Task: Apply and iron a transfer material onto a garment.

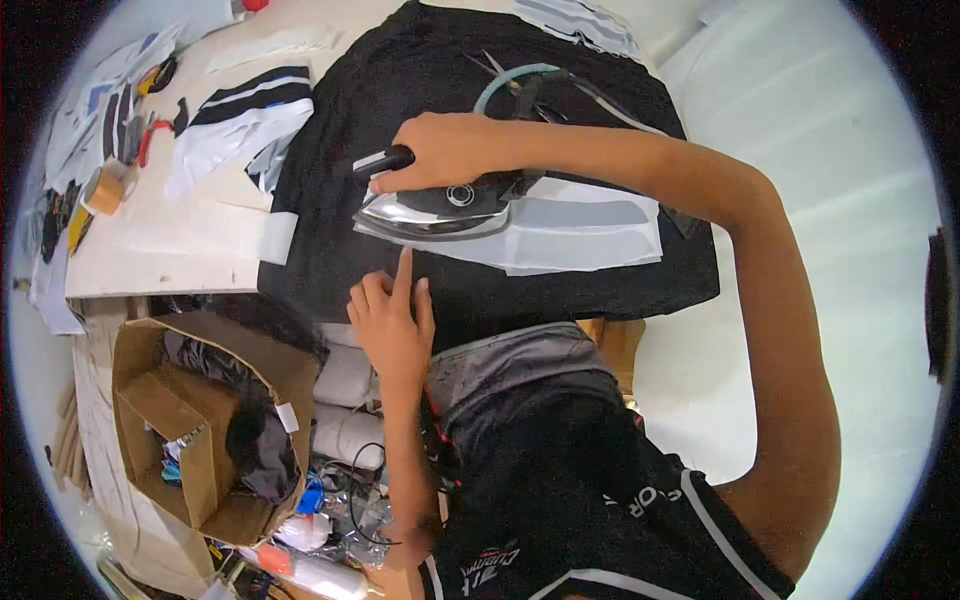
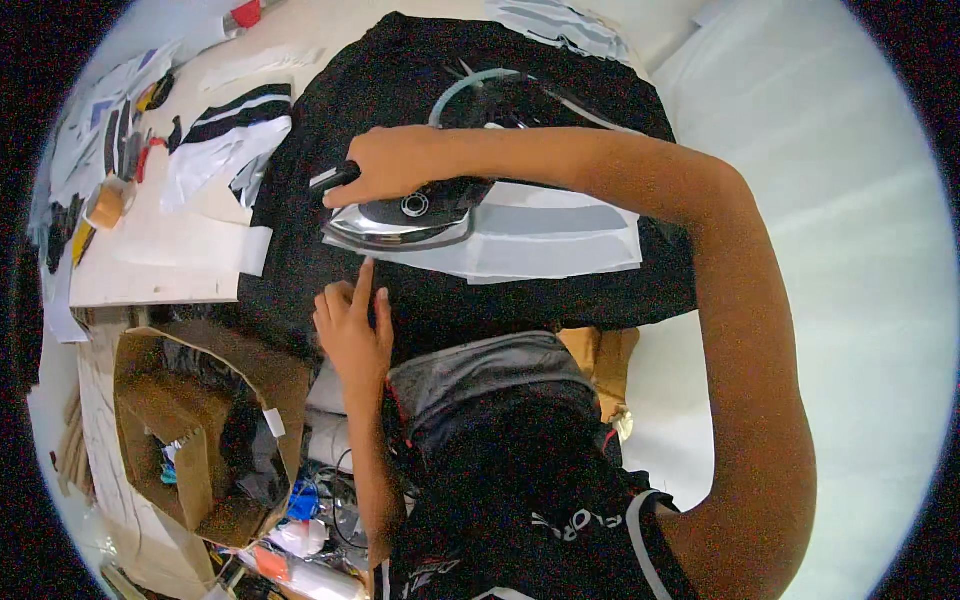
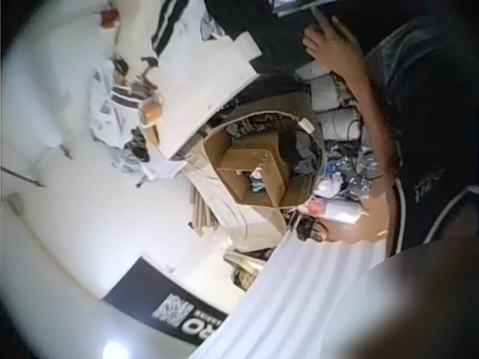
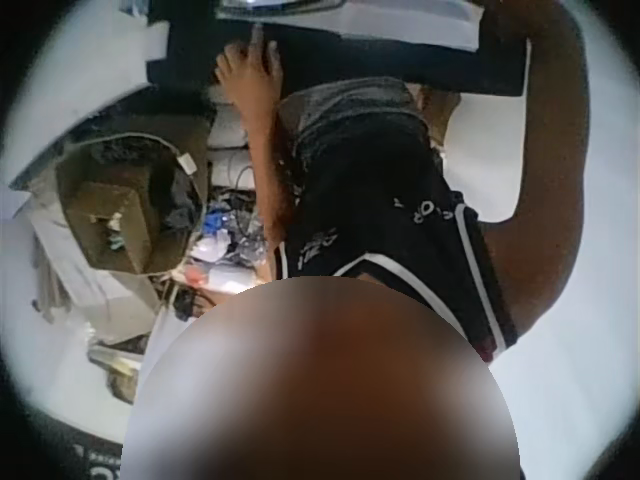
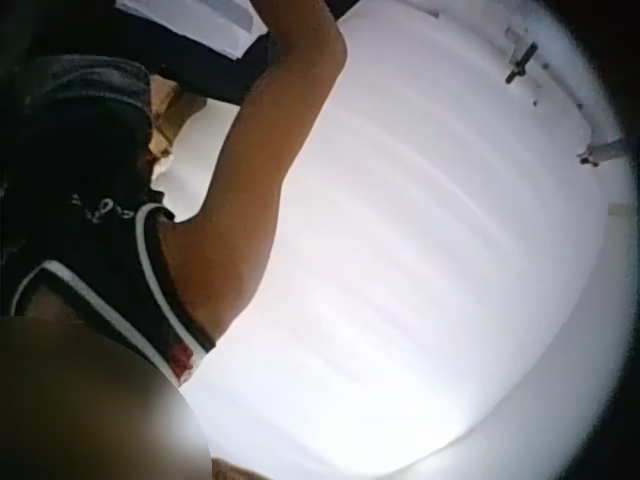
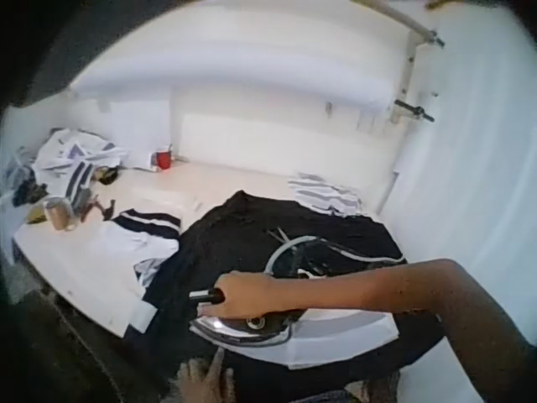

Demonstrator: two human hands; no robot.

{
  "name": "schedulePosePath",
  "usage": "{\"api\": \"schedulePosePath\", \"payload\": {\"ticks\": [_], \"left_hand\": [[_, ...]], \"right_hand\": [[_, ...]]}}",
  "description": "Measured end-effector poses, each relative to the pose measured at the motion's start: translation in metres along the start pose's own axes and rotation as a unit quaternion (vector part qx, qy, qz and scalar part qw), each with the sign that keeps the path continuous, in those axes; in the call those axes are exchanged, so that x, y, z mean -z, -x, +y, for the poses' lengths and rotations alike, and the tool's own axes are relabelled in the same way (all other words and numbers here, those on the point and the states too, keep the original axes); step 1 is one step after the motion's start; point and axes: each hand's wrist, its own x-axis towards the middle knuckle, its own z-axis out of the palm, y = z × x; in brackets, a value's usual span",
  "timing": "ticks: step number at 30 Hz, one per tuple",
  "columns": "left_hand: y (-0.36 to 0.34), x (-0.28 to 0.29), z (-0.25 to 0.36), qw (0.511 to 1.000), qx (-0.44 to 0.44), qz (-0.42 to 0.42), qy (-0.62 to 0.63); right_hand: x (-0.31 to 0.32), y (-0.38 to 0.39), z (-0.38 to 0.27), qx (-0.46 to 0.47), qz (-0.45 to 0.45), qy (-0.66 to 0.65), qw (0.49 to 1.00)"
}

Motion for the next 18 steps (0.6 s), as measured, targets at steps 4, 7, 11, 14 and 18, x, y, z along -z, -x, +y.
{"api": "schedulePosePath", "payload": {"ticks": [4,7,11,14,18], "left_hand": [[-0.009,-0.002,0.0,0.999,-0.025,-0.024,-0.041],[-0.01,0.0,0.001,0.997,-0.027,-0.045,-0.05],[-0.009,0.0,0.003,0.992,-0.028,-0.07,-0.1],[-0.01,-0.002,0.006,0.99,-0.041,-0.07,-0.111],[-0.007,0.0,0.01,0.986,-0.04,-0.058,-0.148]], "right_hand": [[-0.001,-0.001,0.002,0.023,0.036,0.02,0.999],[-0.001,-0.002,0.005,-0.012,-0.003,-0.007,1.0],[-0.001,-0.008,0.01,-0.007,0.025,0.002,1.0],[0.008,-0.013,0.015,-0.068,-0.022,-0.025,0.997],[0.02,-0.003,0.019,-0.079,0.002,-0.008,0.997]]}}
